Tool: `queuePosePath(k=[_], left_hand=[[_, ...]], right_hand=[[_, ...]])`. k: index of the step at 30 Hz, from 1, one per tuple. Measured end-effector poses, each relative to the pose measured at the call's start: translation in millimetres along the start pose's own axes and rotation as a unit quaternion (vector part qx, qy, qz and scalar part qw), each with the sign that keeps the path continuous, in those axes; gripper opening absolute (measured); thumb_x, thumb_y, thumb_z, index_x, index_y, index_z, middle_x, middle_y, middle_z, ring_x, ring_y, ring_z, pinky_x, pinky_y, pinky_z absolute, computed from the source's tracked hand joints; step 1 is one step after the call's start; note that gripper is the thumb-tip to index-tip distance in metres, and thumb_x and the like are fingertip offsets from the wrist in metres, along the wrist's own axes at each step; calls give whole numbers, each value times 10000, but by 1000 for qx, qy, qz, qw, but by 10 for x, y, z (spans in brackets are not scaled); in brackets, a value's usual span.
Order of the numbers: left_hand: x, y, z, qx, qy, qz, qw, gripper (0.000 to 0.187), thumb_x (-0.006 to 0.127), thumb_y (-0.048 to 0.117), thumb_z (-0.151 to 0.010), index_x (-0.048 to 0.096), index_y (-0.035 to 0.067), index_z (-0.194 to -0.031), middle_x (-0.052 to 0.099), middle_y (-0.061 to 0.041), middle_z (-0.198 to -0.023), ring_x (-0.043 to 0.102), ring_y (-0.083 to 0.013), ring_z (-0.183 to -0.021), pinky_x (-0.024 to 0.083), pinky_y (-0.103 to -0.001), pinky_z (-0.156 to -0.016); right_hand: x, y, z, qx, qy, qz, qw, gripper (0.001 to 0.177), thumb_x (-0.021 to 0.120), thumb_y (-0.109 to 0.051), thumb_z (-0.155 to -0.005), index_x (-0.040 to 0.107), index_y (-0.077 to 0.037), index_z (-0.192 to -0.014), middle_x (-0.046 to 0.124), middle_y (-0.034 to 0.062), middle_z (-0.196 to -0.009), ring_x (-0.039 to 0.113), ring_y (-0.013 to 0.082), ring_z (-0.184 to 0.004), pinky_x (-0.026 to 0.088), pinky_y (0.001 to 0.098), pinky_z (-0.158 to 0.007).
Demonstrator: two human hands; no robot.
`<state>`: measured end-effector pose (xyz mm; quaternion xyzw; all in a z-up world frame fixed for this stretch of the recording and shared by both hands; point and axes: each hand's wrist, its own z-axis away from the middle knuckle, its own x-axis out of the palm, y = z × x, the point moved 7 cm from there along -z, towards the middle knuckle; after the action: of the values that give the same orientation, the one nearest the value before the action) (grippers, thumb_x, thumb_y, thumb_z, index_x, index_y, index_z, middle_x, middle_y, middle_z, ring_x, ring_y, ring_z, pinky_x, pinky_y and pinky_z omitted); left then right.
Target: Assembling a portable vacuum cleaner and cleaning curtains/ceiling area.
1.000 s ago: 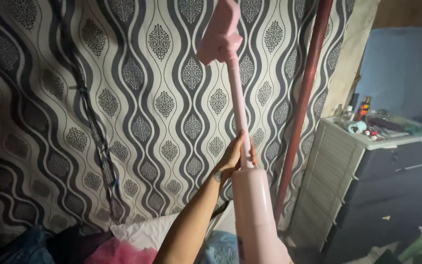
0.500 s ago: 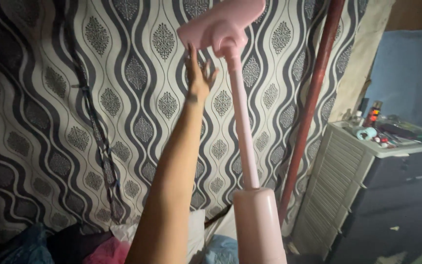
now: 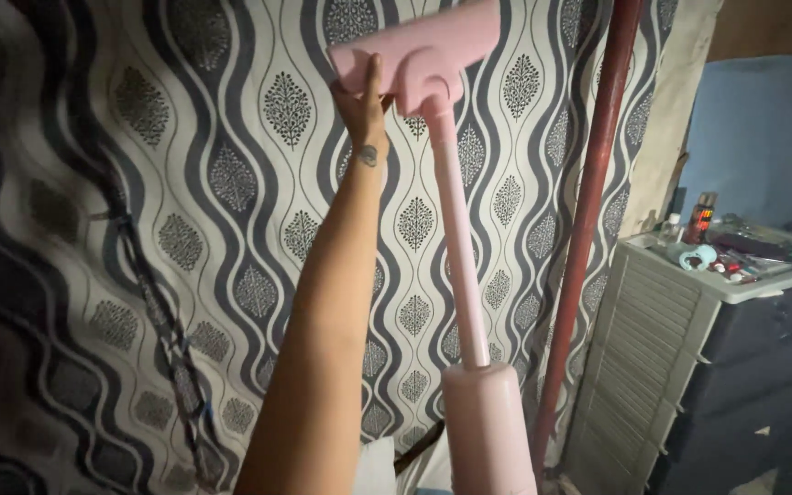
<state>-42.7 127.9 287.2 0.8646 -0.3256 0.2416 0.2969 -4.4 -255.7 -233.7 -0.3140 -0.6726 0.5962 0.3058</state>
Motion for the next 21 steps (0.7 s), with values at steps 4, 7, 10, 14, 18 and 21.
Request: queuePosePath(k=[4,7,10,14,18,21], left_hand=[[104,-209,-306,-53,-85,62,993,929,866,464,-747,397,-8,-1395,576,-183,-1254,678,-328,-1099,636,-413,-847],[224,-12,-447,-54,-97,104,988,971,873,433,-728,304,70,-1425,540,-190,-1283,660,-345,-1106,640,-446,-822],[202,85,-542,-27,-112,66,991,943,845,393,-761,279,79,-1447,516,-189,-1316,632,-314,-1125,659,-481,-804],[122,80,-584,133,-271,-47,952,846,831,357,-958,315,54,-1558,528,-200,-1438,586,-299,-1359,565,-412,-1161],[-9,3,-592,75,-263,4,962,854,863,377,-901,329,57,-1486,574,-211,-1385,619,-321,-1310,532,-442,-1114],[-86,50,-472,69,-253,26,965,860,859,371,-889,307,74,-1477,541,-198,-1378,583,-318,-1306,552,-456,-1093]], right_hand=[[342,-1347,-257,-17,27,32,999,162,639,-145,-882,612,7,-834,471,22,-624,420,130,-535,355,373,-467],[482,-2386,-180,-36,42,50,997,176,647,-132,-876,614,21,-795,457,18,-597,403,124,-520,343,374,-454],[592,-2582,-64,7,23,17,1000,202,668,-149,-861,586,7,-763,406,-2,-582,349,101,-510,309,353,-442],[672,-2370,-162,-29,10,53,998,189,674,-147,-839,569,-22,-743,399,-11,-565,354,88,-499,325,345,-428],[728,-2246,-246,-65,15,100,993,155,678,-127,-835,578,-48,-747,422,-19,-556,397,90,-488,359,335,-421],[715,-2161,-237,-51,25,111,992,125,676,-125,-851,588,-65,-785,446,-13,-564,433,108,-480,379,330,-424]])
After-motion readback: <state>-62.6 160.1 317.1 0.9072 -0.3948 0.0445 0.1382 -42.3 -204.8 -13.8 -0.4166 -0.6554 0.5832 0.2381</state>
